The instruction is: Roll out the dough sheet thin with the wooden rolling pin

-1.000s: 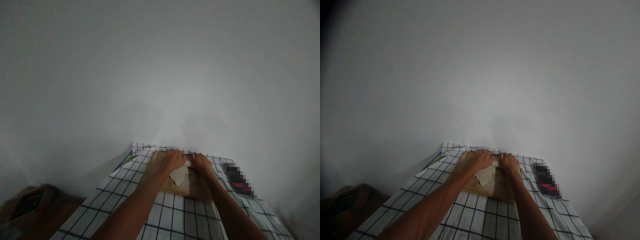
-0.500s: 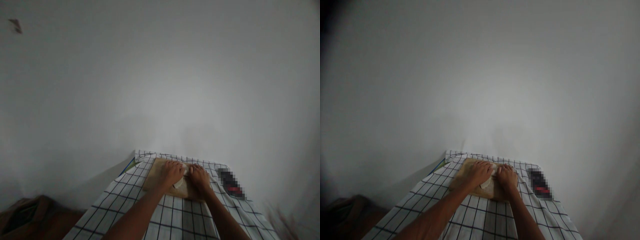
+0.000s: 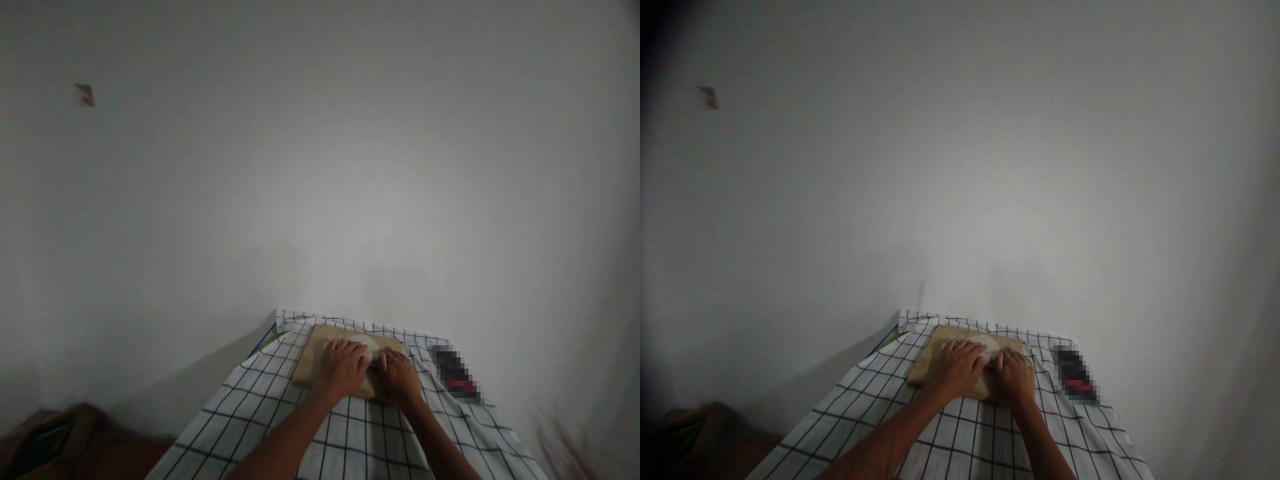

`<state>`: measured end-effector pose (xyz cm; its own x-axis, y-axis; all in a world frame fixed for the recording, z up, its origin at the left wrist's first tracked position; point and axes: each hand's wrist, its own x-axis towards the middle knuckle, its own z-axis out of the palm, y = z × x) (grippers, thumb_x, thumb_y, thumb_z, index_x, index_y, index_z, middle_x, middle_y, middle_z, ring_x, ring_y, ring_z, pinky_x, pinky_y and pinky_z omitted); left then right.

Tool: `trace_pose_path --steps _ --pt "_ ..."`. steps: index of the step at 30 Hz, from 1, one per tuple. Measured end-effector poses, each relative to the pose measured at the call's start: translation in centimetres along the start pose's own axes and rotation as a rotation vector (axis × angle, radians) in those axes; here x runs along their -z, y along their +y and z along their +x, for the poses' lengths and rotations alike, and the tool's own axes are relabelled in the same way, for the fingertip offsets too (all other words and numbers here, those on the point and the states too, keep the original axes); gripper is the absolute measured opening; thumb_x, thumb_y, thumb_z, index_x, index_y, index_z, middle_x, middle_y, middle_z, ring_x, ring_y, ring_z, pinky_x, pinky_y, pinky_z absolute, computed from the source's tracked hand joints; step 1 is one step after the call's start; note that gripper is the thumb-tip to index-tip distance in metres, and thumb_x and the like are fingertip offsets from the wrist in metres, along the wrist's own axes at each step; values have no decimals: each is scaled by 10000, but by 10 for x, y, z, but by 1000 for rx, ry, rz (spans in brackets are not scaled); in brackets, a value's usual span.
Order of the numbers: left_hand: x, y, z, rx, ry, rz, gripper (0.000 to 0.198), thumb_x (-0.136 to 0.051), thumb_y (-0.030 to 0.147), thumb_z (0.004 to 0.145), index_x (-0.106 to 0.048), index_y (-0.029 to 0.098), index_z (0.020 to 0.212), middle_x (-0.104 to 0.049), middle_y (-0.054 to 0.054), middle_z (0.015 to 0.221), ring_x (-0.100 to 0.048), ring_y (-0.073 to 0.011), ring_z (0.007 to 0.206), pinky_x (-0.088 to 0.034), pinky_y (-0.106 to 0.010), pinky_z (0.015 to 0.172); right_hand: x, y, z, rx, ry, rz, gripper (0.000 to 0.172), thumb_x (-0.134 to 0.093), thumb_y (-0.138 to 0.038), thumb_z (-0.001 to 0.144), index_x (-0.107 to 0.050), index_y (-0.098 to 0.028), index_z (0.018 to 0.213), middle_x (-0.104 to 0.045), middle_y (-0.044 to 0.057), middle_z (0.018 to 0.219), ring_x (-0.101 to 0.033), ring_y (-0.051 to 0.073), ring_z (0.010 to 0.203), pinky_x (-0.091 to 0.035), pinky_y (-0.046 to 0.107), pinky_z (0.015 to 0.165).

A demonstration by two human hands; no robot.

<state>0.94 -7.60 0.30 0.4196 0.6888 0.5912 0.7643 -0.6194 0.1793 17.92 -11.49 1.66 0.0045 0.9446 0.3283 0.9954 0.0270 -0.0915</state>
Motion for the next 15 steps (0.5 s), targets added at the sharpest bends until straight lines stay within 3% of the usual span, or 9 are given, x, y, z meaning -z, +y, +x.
trace_pose_path --steps 8,15 --pt "2 2 -4 18 -35 5 330 -471 394 994 -656 336 1261 -682 -28 1291 -559 -241 1224 -274 -485 1166 17 -9 -6 1 -53 -6 297 -438 -288 974 -700 -206 1087 -691 117 1238 -616 240 1183 -443 304 985" --pt "2 0 2 -12 -31 32 306 -446 402 1007 -672 331 1200 -692 -4 1260 -568 -230 1187 -311 -456 1125 3 -3 2 -42 -24 7 341 -368 -314 1011 -692 -222 1066 -697 106 1217 -619 224 1163 -442 306 970"
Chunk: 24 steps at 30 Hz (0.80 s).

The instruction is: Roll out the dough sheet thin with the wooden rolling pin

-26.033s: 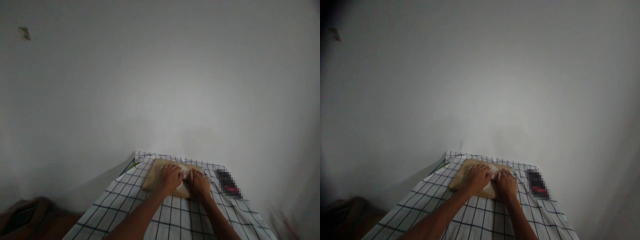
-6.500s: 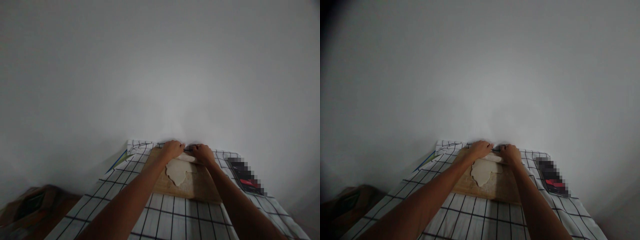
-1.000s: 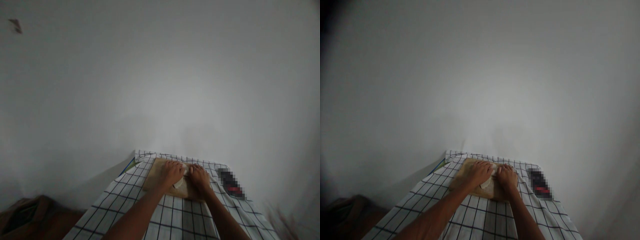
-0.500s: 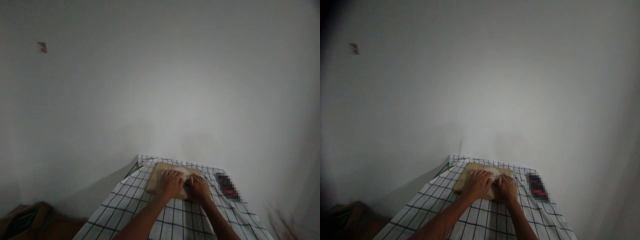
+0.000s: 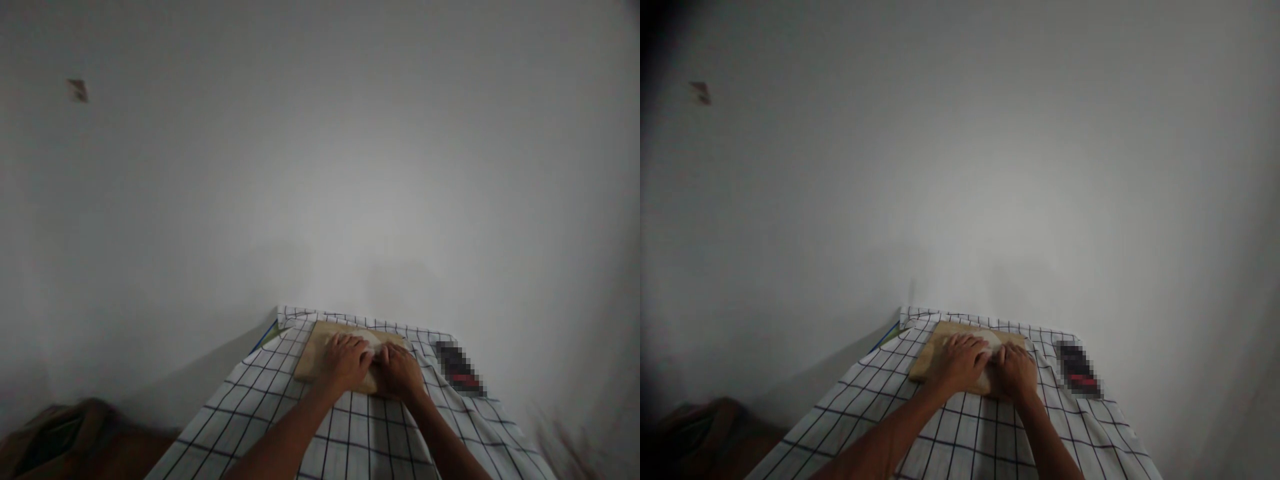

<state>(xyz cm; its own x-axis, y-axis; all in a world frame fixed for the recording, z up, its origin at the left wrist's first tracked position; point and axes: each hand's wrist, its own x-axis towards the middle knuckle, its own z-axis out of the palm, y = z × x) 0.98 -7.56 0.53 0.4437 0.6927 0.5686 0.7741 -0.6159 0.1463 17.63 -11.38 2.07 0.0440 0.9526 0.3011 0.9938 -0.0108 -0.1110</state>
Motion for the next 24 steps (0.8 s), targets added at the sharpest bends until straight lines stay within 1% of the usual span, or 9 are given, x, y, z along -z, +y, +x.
trace_pose_path --steps 4,8,12,17,20,24 --pt "-3 0 7 19 -4 -8 292 -457 400 1002 -693 310 1149 -705 -16 1232 -576 -243 1168 -322 -479 1106 -13 6 10 -31 39 41 441 -252 -314 1048 -679 -205 1065 -693 88 1216 -626 207 1144 -449 323 939" --pt "-5 -1 14 24 -22 -4 297 -457 406 1002 -708 291 1112 -716 -33 1215 -588 -252 1153 -349 -478 1077 -20 9 18 -45 27 38 448 -246 -329 1050 -677 -215 1095 -667 88 1283 -604 212 1193 -447 355 943" --pt "-7 -3 20 13 -30 23 317 -436 413 1010 -714 281 1090 -726 -36 1190 -601 -254 1126 -384 -468 1038 -21 10 22 -46 40 49 453 -249 -335 1050 -684 -224 1107 -662 82 1303 -587 209 1219 -444 357 954" --pt "-14 -6 28 30 -58 52 342 -426 427 1012 -704 271 1135 -726 -47 1197 -611 -259 1125 -398 -464 1020 -19 9 29 -78 52 74 471 -239 -337 1047 -690 -217 1112 -669 88 1287 -603 208 1188 -452 335 933" --pt "-18 -8 33 44 -78 57 351 -417 438 1017 -708 261 1100 -735 -55 1163 -622 -260 1103 -405 -460 1008 -20 10 32 -80 46 74 480 -237 -338 1045 -692 -208 1126 -674 96 1274 -609 210 1173 -449 333 938" --pt "-20 -10 39 23 -64 58 344 -400 424 1029 -699 262 1079 -737 -53 1141 -635 -252 1082 -413 -450 993 -23 14 37 -57 68 73 482 -234 -336 1045 -692 -213 1133 -675 86 1276 -604 214 1179 -444 334 952"
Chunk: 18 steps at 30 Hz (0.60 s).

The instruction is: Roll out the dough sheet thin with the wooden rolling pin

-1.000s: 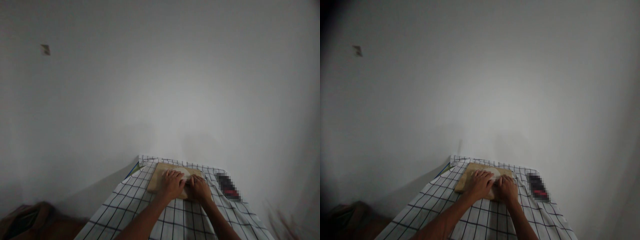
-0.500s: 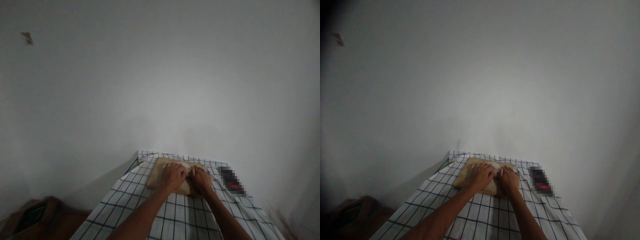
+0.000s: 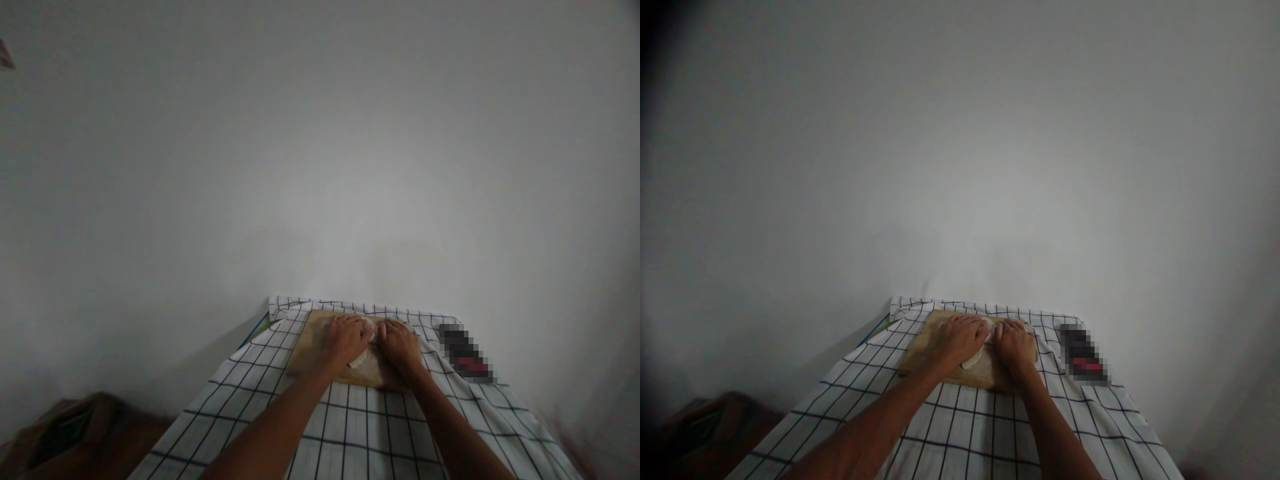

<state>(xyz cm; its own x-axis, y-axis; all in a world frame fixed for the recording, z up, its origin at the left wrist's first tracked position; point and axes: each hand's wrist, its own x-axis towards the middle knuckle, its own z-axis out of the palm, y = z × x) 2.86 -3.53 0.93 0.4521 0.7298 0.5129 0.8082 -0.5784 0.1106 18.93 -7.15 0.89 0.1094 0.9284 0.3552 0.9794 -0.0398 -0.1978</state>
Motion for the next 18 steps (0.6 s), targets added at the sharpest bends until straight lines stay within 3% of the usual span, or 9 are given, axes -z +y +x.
trace_pose_path --steps 11,18 --pt "-20 -10 20 -24 -18 76 376 -355 374 1044 -697 219 1038 -736 -118 1037 -667 -252 966 -464 -424 883 -4 6 21 23 -30 -47 447 -261 -316 1030 -691 -208 1091 -697 99 1228 -638 223 1123 -455 328 935" --pt "-23 -14 35 19 -65 78 412 -368 383 1035 -724 180 991 -734 -148 952 -667 -254 871 -469 -383 792 -2 7 36 -64 -152 -70 477 -257 -380 1031 -698 -220 1115 -704 129 1197 -654 262 1102 -482 381 918"
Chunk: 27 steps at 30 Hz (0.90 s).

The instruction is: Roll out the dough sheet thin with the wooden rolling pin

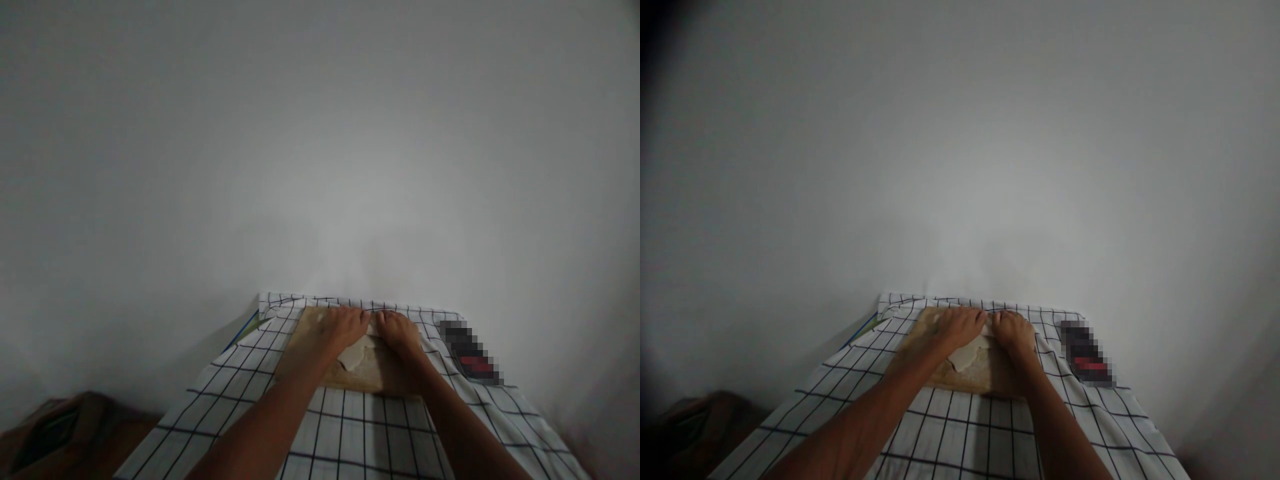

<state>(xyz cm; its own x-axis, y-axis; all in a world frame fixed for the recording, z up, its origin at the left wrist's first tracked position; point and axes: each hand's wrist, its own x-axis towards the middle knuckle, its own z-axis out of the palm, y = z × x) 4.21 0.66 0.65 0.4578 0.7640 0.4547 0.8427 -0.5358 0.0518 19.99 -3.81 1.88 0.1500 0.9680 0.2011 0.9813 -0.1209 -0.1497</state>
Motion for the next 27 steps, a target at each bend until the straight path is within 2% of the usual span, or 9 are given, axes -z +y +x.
trace_pose_path --steps 6,10,18,21,27 --pt "-3 0 8 50 -8 -5 439 -355 396 1039 -737 188 984 -743 -146 968 -672 -272 879 -466 -410 796 1 1 8 -7 -28 -7 461 -276 -395 1036 -680 -231 1185 -700 149 1193 -642 278 1133 -472 409 953" --pt "-4 -1 7 31 8 1 384 -379 343 1031 -727 187 988 -747 -141 972 -674 -267 887 -460 -407 797 2 1 7 20 -22 -24 420 -310 -387 1035 -663 -239 1208 -690 142 1215 -626 276 1160 -463 409 974" --pt "-11 -1 -1 -29 92 36 274 -465 286 980 -717 181 965 -736 -139 943 -662 -272 871 -464 -400 771 0 1 -2 52 48 -70 419 -290 -326 1029 -683 -210 1116 -712 127 1153 -661 255 1079 -512 359 862" --pt "-11 0 -8 -85 113 15 236 -488 261 969 -707 172 985 -732 -136 977 -651 -260 914 -455 -389 806 -5 3 -5 58 102 -25 418 -285 -300 1029 -689 -208 1080 -714 118 1156 -656 240 1088 -499 337 871" --pt "1 7 -24 -88 150 -34 257 -444 277 1001 -690 204 977 -733 -84 1012 -639 -245 993 -417 -427 925 -11 3 -18 103 165 4 401 -314 -277 1016 -704 -192 1054 -687 108 1238 -613 220 1145 -444 316 953"
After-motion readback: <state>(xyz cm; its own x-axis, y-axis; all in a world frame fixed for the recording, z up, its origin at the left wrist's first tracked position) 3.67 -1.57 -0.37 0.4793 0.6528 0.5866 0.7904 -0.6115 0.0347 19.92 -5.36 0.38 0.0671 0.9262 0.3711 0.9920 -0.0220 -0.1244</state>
